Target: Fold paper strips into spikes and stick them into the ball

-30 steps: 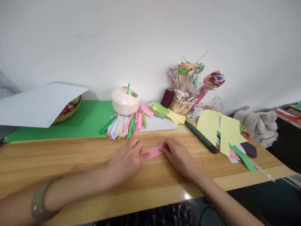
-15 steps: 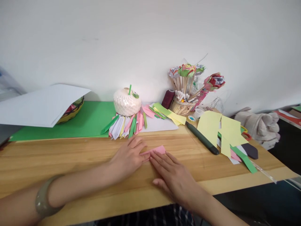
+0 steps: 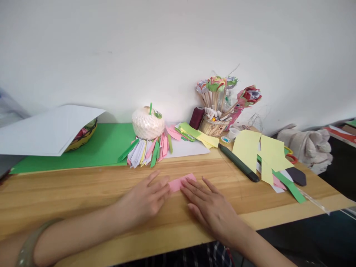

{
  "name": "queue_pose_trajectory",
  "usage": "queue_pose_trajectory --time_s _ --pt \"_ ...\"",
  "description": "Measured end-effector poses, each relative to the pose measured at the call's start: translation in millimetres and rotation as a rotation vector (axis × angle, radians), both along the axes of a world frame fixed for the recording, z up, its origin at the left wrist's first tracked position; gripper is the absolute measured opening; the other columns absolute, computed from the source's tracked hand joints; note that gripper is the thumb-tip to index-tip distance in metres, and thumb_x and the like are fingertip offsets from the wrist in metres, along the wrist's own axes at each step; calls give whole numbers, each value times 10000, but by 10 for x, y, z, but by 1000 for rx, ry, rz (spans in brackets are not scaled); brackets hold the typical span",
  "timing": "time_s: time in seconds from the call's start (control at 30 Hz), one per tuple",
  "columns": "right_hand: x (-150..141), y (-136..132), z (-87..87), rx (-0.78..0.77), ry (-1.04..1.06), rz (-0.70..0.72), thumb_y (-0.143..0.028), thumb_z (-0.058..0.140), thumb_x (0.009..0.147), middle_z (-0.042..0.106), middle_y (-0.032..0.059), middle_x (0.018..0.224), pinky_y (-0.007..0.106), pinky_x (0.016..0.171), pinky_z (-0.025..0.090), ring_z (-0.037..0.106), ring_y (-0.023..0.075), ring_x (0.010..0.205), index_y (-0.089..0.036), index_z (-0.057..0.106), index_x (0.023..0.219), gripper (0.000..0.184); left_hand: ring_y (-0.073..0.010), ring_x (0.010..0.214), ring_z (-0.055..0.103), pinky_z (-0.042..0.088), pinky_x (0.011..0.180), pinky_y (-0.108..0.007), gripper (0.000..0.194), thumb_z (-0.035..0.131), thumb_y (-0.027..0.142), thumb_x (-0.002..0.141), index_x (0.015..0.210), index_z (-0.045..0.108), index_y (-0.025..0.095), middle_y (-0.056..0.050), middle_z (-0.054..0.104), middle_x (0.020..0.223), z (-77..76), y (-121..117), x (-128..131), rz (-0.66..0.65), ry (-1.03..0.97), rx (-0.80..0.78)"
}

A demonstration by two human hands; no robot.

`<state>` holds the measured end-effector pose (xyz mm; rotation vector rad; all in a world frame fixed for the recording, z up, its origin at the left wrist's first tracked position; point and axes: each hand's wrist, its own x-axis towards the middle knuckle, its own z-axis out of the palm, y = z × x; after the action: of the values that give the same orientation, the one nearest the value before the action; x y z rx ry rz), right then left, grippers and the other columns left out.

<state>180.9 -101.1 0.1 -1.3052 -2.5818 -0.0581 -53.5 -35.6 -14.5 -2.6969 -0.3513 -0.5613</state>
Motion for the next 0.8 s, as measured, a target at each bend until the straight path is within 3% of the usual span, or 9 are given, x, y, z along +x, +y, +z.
queue_pose_trajectory --time_s 0.1,0.3,0.43,0.53,0.6,0.7,0.8 --pt "109 -10 -11 14 -77 -16 -246 406 953 475 52 1374 457 1086 304 415 210 1291 -161 460 1340 400 -190 1112 513 159 1104 -436 382 274 102 978 1033 651 121 -50 680 1033 0 -11 -113 -11 20 16" --pt "332 -26 -6 98 -149 -80 -251 403 953 507 56 1350 548 1079 249 402 258 1297 -173 466 1331 391 -189 1174 483 182 1106 -436 287 356 172 982 1125 605 172 -24 648 1140 -62 -14 -179 47 60 -29" --pt "150 -58 46 136 -89 -90 -257 425 937 466 136 1379 548 1079 259 364 280 1320 -92 399 1368 462 -192 1188 478 180 1116 -426 269 392 180 972 1160 584 174 -27 631 1177 -82 -19 -167 61 80 -75" --pt "-132 -85 71 16 -10 73 -306 449 927 485 174 1360 449 1076 333 398 264 1299 -18 345 1381 547 -203 1221 458 197 1120 -429 294 450 210 954 1231 538 168 -50 619 1196 -69 -28 -179 75 99 -102" --pt "-259 -86 69 -64 23 98 -311 458 920 513 194 1329 415 1060 370 449 260 1260 5 326 1381 575 -213 1241 442 174 1130 -438 308 461 219 950 1245 527 162 -50 613 1211 -60 -33 -190 72 97 -104" --pt "-254 -58 51 -95 43 63 -238 431 928 593 171 1241 452 1065 358 518 249 1192 -30 362 1354 479 -215 1280 405 130 1143 -439 308 456 201 946 1240 532 152 -42 606 1234 -65 -43 -197 55 99 -99" --pt "-64 -17 20 -70 44 59 -176 393 932 618 132 1220 477 1070 346 539 229 1175 -74 349 1356 438 -213 1320 357 155 1135 -433 308 484 175 920 1220 549 146 -64 590 1258 -100 -59 -195 55 106 -86"
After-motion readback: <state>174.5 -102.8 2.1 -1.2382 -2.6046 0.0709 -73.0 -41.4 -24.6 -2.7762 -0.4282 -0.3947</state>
